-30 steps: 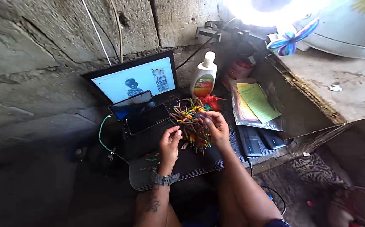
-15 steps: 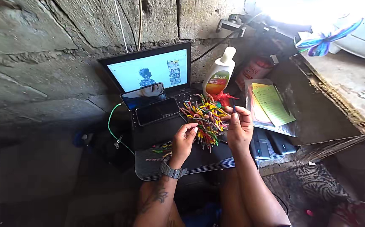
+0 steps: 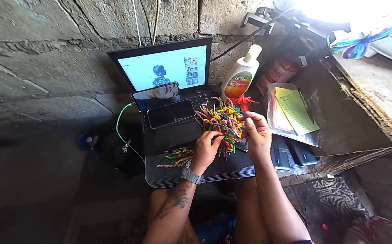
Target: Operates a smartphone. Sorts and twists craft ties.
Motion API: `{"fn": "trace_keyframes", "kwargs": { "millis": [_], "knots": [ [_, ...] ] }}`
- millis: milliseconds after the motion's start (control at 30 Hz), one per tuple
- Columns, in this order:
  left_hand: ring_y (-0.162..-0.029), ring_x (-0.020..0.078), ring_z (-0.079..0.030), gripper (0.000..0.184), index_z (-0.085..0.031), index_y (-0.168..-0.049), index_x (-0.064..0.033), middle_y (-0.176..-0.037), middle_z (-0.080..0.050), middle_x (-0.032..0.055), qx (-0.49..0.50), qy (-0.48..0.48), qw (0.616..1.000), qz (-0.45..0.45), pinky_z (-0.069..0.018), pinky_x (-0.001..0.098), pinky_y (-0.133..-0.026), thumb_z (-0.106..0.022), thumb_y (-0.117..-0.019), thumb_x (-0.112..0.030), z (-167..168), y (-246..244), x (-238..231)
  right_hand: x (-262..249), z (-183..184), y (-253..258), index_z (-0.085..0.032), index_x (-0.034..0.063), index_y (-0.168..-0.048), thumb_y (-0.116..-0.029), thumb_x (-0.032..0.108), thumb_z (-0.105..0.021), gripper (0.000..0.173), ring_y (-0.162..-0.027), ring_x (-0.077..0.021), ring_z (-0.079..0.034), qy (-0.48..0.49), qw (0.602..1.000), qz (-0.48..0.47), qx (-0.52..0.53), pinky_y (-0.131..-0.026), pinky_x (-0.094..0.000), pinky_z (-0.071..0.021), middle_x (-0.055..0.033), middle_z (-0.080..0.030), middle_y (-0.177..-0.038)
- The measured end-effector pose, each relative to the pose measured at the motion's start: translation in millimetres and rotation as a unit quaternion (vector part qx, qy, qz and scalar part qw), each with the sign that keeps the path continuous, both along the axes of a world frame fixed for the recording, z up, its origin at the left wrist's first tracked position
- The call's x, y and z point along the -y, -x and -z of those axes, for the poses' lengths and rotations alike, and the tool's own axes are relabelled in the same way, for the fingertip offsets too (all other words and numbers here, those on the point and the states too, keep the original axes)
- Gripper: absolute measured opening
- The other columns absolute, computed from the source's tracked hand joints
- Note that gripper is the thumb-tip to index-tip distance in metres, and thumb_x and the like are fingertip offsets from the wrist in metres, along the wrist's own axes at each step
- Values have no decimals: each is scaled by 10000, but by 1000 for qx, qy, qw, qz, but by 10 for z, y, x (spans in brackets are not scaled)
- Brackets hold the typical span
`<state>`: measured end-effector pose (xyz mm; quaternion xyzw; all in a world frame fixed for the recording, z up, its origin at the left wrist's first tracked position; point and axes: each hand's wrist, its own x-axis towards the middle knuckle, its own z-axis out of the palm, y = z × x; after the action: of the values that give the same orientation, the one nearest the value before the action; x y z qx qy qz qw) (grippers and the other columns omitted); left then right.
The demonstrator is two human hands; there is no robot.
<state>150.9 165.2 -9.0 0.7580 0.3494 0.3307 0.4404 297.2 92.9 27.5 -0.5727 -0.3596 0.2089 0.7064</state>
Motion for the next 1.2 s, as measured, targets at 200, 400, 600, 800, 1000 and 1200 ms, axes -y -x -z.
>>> {"fn": "trace_keyframes", "kwargs": {
  "millis": [200, 400, 600, 800, 1000, 1200],
  "knots": [
    [-823, 91, -658, 182, -724, -1083, -15, -993, -691, 80, 31, 79, 996, -30, -556, 255, -764, -630, -1005, -151, -84, 150, -112, -40, 86, -7, -711, 57, -1191, -1023, 187, -594, 242, -1029, -180, -667, 147, 959, 34, 238, -899, -411, -523, -90, -705, -1195],
    [-844, 89, -654, 192, -722, -1088, -13, -987, -700, 76, 30, 119, 991, -45, -543, 267, -808, -624, -1012, -159, -108, 208, -186, -25, 47, 65, -793, 157, -983, -919, 392, -716, 255, -1004, -359, -583, 171, 887, -36, 428, -844, -569, -431, -152, -645, -1126],
    [-869, 140, -639, 245, -670, -1186, 1, -1080, -663, 126, 2, 149, 988, -46, -535, 305, -820, -602, -1022, -167, -123, 197, -212, -47, -22, 207, -772, 89, -1064, -873, 370, -790, 340, -1100, -440, -588, 367, 802, -74, 466, -900, -614, -426, -229, -654, -1151],
    [-920, 174, -664, 322, -623, -1322, -13, -1121, -669, 146, -21, 173, 984, -21, -548, 333, -861, -569, -1037, -156, -124, 204, -234, -66, 7, 147, -793, 95, -1033, -934, 308, -739, 242, -1105, -410, -600, 370, 831, -74, 409, -924, -608, -417, -206, -676, -1129],
    [-1006, 161, -655, 252, -701, -1215, -24, -1179, -655, 143, 16, 166, 986, -20, -536, 310, -911, -579, -1032, -147, -172, 256, -223, -29, 55, 108, -786, 58, -967, -929, 305, -734, 255, -1013, -387, -648, 263, 879, -32, 397, -868, -623, -428, -175, -718, -1064],
    [-1021, 163, -640, 281, -698, -1261, -60, -1230, -632, 149, -47, 125, 991, 12, -525, 287, -903, -614, -1005, -140, -182, 287, -232, -57, 107, 87, -794, 75, -996, -945, 270, -711, 218, -894, -273, -701, 256, 897, -53, 356, -847, -528, -505, -110, -750, -939]
  ]
}}
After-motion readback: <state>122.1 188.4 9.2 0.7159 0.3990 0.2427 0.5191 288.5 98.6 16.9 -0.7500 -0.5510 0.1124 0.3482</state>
